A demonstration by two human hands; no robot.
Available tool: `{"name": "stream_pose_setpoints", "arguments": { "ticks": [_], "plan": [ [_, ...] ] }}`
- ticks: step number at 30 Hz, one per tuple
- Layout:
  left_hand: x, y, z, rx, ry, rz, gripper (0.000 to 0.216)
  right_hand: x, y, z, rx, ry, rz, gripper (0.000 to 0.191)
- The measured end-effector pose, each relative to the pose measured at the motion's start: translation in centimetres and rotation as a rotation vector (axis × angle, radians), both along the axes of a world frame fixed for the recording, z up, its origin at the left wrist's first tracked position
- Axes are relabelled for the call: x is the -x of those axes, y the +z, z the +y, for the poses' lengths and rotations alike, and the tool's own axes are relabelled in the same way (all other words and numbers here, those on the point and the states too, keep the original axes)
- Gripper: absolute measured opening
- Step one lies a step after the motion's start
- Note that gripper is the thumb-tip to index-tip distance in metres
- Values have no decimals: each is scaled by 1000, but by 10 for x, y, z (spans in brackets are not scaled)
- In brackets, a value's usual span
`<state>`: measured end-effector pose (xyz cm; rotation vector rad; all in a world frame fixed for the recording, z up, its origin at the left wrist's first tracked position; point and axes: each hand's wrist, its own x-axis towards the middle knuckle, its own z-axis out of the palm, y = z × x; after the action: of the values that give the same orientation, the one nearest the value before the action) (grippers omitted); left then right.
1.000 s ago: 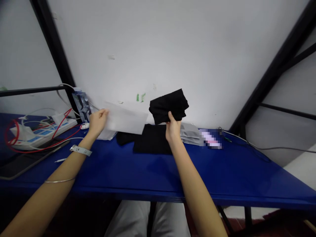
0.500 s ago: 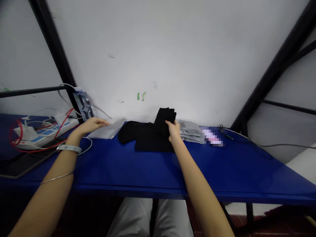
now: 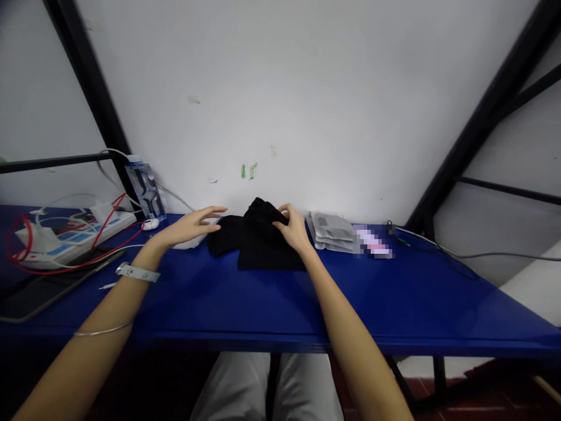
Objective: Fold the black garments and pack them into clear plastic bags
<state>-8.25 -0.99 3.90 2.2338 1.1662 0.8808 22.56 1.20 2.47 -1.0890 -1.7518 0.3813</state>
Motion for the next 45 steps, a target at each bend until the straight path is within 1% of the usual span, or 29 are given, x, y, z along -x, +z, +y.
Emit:
{"name": "stream_pose_setpoints", "arguments": {
  "ticks": [3, 4, 6, 10, 12, 14, 17, 19, 21, 22, 25, 27, 28, 29, 31, 32, 33, 34, 35, 37, 39, 40, 42, 43, 45],
  "plan": [
    [-33, -6, -1, -126, 26, -120, 60, 5, 6, -7, -102, 235, -117, 19],
    [-40, -8, -1, -136, 24, -138, 60, 6, 7, -8, -120, 292, -145, 21],
    [-49, -13, -1, -114, -19, -155, 55, 9, 7, -11, -137, 345, -185, 26],
    [-56, -18, -5, -31, -146, -141, 49, 16, 3, -12, -171, 350, -196, 31],
    [-59, -18, -8, -20, -159, -136, 52, 20, 1, -13, -199, 329, -199, 33],
    [-62, -20, -9, -56, -143, -130, 52, 23, -1, -14, -226, 316, -214, 34],
    [-64, -24, -5, -103, -149, -156, 39, 27, -5, -16, -261, 296, -272, 37],
    [-61, -27, 0, -48, -191, -205, 32, 29, -7, -18, -283, 264, -328, 37],
    [-57, -29, 3, 44, -190, -252, 33, 28, -8, -18, -307, 224, -368, 36],
    [-54, -29, 4, 88, -155, -268, 34, 27, -7, -18, -319, 206, -377, 34],
    [-47, -31, 5, 179, 13, -298, 44, 20, -2, -17, -330, 177, -373, 31],
    [-43, -32, 6, 210, 110, -295, 51, 11, 4, -16, -291, 205, -365, 29],
    [-40, -33, 7, 202, 158, -275, 53, 5, 7, -17, -250, 242, -366, 29],
    [-38, -33, 8, 167, 212, -231, 55, -1, 9, -17, -194, 292, -374, 29],
    [-33, -33, 11, 14, 331, -98, 56, -15, 11, -20, -43, 405, -422, 28],
    [-32, -33, 12, -83, 368, -29, 54, -21, 11, -21, 42, 460, -468, 28],
    [-31, -32, 13, -171, 369, 27, 52, -26, 11, -24, 121, 506, -525, 28],
    [-31, -30, 13, -238, 328, 64, 48, -30, 9, -26, 185, 540, -585, 29],
    [-31, -29, 12, -277, 246, 87, 44, -33, 8, -29, 228, 559, -639, 30],
    [-35, -27, 9, -281, 21, 127, 37, -34, 5, -37, 266, 560, -708, 33],
    [-41, -27, 6, -255, -145, 181, 35, -30, 2, -46, 261, 515, -730, 40],
    [-44, -29, 5, -245, -187, 203, 36, -27, 0, -51, 253, 491, -742, 45],
    [-51, -33, 4, -223, -213, 220, 39, -20, -3, -59, 218, 441, -778, 53],
    [-54, -35, 4, -210, -213, 217, 39, -17, -5, -62, 191, 412, -798, 52],
    [-59, -38, 5, -189, -192, 190, 38, -13, -8, -66, 137, 361, -821, 39]
  ]
}}
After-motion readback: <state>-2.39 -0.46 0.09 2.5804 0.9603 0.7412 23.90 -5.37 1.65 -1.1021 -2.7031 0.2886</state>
